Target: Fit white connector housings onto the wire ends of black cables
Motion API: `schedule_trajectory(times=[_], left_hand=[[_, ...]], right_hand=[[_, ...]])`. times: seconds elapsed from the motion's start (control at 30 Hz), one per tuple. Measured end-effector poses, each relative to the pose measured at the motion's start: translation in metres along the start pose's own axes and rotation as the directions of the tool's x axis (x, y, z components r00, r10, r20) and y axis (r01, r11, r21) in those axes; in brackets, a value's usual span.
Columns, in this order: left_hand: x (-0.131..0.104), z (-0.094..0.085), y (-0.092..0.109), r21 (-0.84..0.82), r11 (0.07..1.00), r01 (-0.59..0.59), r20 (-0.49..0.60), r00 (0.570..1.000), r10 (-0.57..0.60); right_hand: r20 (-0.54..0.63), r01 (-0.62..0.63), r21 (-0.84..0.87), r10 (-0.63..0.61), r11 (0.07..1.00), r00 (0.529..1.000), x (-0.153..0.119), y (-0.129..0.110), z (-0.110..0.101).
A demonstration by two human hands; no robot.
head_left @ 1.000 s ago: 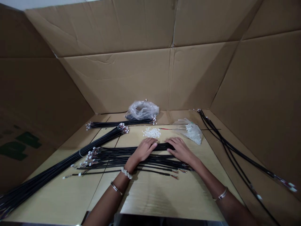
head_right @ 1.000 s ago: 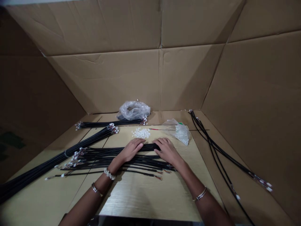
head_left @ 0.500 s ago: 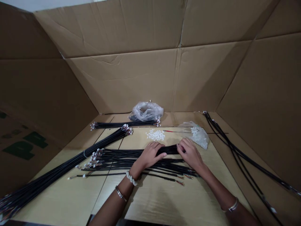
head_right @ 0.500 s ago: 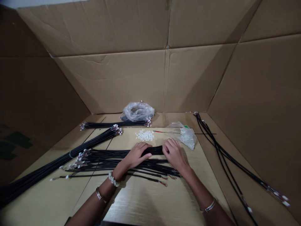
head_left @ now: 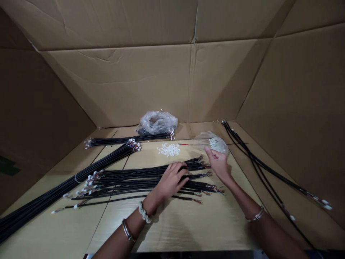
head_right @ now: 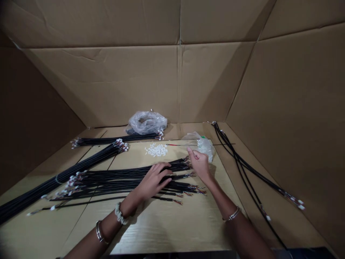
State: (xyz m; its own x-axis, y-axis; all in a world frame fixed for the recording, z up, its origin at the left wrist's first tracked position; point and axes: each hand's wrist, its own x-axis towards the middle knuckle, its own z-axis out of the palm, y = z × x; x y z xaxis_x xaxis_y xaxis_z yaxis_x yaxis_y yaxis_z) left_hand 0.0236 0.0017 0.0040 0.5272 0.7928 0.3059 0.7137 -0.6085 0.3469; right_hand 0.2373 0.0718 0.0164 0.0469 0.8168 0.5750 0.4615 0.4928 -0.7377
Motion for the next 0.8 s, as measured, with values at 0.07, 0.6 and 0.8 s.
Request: schedule_trajectory(times=[0.07, 0.6, 0.8], left_hand=[[-0.001, 0.005, 0.004, 0.001, 1.0, 0.025, -0.016, 1.0, -0.025], [0.007, 0.01, 0.014, -0.103, 0.964, 0.244, -0.044, 0.967, -0.25], [0.008, 0.012, 0.014, -0.144, 0.962, 0.232, -0.094, 0.965, -0.246]], right_hand=[[0.002, -0.008, 0.014, 0.008, 1.0, 1.0, 0.001, 0.001, -0.001], [0.14, 0.087, 0.044, -0.092, 0.995, 0.986, -0.011, -0.009, 0.0], [0.101, 0.116, -0.008, -0.114, 0.993, 0.988, -0.007, -0.007, -0.007]])
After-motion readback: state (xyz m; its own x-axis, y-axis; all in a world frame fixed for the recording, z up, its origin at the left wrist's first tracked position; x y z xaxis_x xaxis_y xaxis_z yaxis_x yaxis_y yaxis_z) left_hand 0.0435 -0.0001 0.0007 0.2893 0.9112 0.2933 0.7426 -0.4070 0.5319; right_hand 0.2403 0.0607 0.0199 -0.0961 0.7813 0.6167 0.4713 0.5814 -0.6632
